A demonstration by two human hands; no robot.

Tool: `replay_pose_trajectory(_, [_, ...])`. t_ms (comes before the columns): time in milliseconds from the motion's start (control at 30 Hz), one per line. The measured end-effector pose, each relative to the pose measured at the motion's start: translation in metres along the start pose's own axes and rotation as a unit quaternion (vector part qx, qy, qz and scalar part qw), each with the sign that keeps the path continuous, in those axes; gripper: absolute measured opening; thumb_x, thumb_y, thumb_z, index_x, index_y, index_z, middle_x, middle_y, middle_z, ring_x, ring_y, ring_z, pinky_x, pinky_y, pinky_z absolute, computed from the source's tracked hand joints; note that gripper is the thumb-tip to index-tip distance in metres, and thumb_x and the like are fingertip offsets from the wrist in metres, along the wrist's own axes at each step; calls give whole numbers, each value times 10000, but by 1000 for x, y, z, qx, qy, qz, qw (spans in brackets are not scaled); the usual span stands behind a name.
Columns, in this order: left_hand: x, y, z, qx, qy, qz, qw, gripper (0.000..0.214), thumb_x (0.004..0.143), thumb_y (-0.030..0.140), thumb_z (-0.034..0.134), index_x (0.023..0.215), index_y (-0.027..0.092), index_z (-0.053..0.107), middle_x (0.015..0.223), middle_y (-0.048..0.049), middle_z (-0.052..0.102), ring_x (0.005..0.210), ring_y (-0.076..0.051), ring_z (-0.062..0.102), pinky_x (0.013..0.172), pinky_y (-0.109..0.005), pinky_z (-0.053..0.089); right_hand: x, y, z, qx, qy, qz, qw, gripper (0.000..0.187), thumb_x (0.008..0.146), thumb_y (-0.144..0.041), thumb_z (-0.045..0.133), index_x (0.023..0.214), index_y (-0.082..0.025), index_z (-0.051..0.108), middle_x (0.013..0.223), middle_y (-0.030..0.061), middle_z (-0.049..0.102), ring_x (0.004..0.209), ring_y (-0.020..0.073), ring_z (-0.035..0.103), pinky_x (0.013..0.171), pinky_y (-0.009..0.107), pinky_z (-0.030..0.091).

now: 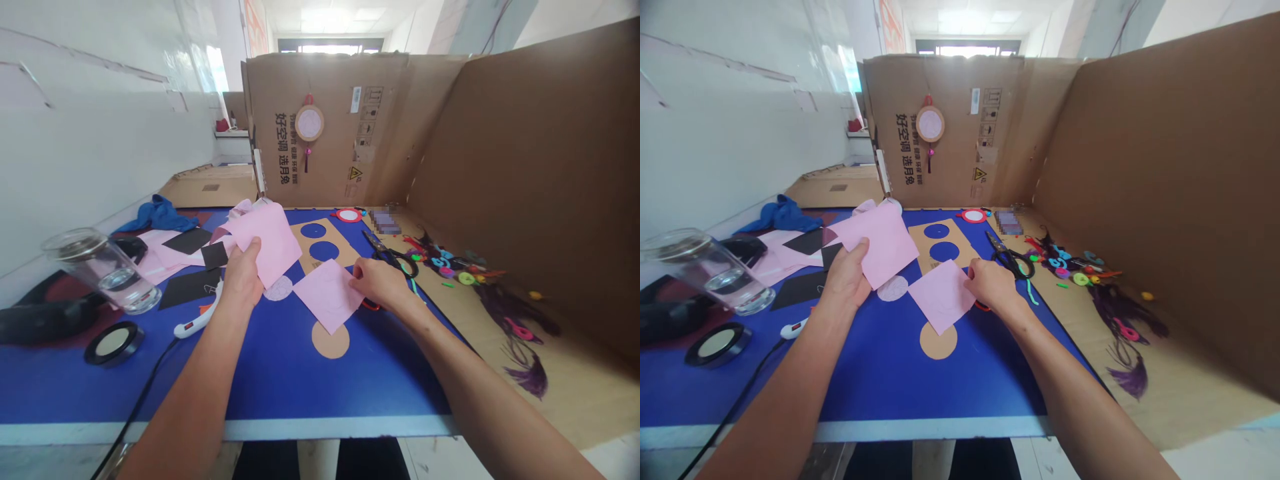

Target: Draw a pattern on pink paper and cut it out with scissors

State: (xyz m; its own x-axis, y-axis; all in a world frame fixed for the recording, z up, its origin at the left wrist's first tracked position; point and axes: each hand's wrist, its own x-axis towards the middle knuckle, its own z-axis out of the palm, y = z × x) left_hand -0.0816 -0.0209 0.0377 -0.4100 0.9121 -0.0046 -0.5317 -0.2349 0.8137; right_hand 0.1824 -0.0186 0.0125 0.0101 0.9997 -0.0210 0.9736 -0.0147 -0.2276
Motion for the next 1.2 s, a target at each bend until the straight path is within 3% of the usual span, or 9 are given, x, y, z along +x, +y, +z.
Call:
replay_pose_trajectory(133, [2,-1,-1,-5,6,-4,1000,341,1038,102,640,1353,172,752,1235,-153,845,1295,-294,767,1176,-493,566,8,13,-2,61,60,-21,996,237,900,-277,681,1096,-245,810,1068,98,832,929,281,743,681,337,421])
replay_pose_trajectory(200, [3,-1,-1,-10,4,-6,1000,351,1039,104,642,1366,179,747,1227,-148,848,1292,-293,768,1176,-491,566,14,22,-6,110,96,-38,988,215,916,-290,657,1041,-224,819,1000,95,826,879,268,726,683,333,420])
replay_pose_trajectory(367, [2,-2,-1,-23,-7,-6,1000,356,1028,100,657,1361,184,748,1233,-146,845,1289,-299,769,1189,-492,558,22,41,-18,279,185,-78,939,281,920,-417,632,908,-189,795,806,57,758,726,215,633,661,322,418])
replay_pose_trajectory(533, [0,-1,-1,-46,-15,-22,999,370,1024,96,655,1374,186,733,1246,-132,844,1277,-298,774,1200,-497,554,19,42,-28,509,189,-31,839,311,830,-506,781,920,-209,796,767,34,720,622,164,540,554,286,396])
replay_pose_trajectory(633, [0,-3,-4,-61,-41,-45,996,404,1007,121,692,1404,192,719,1248,-136,845,1272,-316,775,1200,-522,555,16,37,-32,633,153,-18,758,316,746,-496,887,894,-233,791,785,19,720,586,132,505,493,256,359])
replay_pose_trajectory(733, [-1,-7,-5,-70,-63,-71,993,395,1002,132,703,1396,159,720,1266,-156,838,1269,-334,775,1203,-542,553,14,30,-31,699,97,-30,708,380,662,-483,974,878,-238,780,849,22,747,627,131,557,481,233,381])
replay_pose_trajectory(900, [-6,-24,-3,-76,-115,-164,977,365,1013,176,692,1371,117,731,1236,-175,843,1263,-347,778,1194,-537,564,11,10,-10,709,-3,-17,705,437,620,-521,1011,817,-228,752,781,17,741,660,151,621,550,246,476])
replay_pose_trajectory(1033, [-12,-38,2,-63,-173,-222,958,377,1013,192,647,1367,103,742,1255,-192,836,1279,-376,767,1187,-564,561,9,-4,8,689,1,-28,724,389,663,-519,980,791,-233,750,783,28,762,694,181,660,646,294,529])
replay_pose_trajectory(1200, [-15,-42,3,-77,-216,-285,931,416,1026,240,588,1379,79,738,1301,-216,815,1345,-398,726,1217,-574,522,7,-9,13,682,-28,-28,731,378,665,-498,962,747,-240,698,761,34,754,667,198,664,638,317,524])
